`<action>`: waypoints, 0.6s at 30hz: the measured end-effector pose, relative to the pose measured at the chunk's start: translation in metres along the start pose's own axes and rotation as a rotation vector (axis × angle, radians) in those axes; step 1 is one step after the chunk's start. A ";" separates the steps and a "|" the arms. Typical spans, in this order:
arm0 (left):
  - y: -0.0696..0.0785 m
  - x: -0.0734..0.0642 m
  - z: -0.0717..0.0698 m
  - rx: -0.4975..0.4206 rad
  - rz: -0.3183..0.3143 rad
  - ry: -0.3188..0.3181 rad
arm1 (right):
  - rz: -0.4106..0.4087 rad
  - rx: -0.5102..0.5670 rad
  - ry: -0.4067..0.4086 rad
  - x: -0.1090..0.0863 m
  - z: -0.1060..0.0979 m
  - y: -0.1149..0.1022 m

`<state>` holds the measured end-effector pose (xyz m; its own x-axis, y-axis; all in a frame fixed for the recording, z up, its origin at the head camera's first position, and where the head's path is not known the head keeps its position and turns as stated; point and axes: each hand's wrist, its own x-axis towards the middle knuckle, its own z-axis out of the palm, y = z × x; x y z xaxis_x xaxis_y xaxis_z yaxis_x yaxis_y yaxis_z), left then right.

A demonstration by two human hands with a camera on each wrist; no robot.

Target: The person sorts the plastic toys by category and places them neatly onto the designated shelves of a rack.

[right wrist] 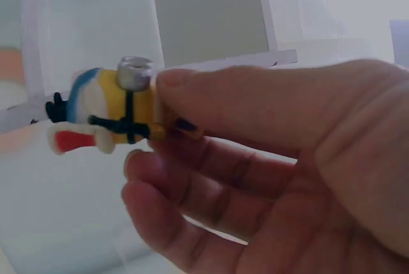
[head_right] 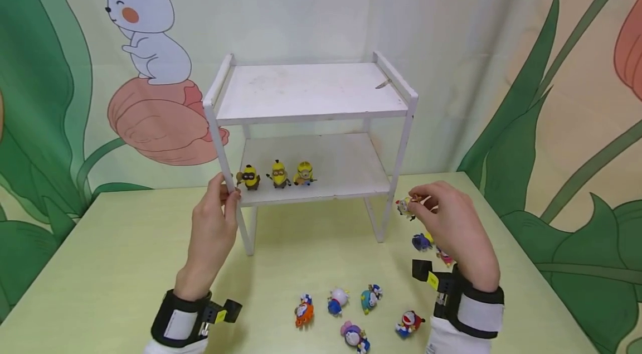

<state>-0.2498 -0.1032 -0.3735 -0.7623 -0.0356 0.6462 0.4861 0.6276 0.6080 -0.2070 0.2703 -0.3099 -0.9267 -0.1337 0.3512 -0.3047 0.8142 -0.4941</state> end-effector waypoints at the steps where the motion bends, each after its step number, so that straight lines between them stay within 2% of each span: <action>1: 0.000 0.000 0.000 0.001 -0.001 0.000 | -0.014 0.006 0.011 0.001 0.000 -0.001; 10: -0.002 -0.005 -0.001 -0.006 -0.014 0.003 | -0.147 0.039 0.082 0.011 0.009 -0.015; 18: 0.001 -0.001 0.000 -0.006 0.000 0.002 | -0.191 0.082 0.148 0.026 0.015 -0.021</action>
<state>-0.2482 -0.1029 -0.3738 -0.7618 -0.0370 0.6468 0.4883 0.6232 0.6109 -0.2279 0.2406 -0.3024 -0.8104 -0.1914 0.5538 -0.4933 0.7329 -0.4685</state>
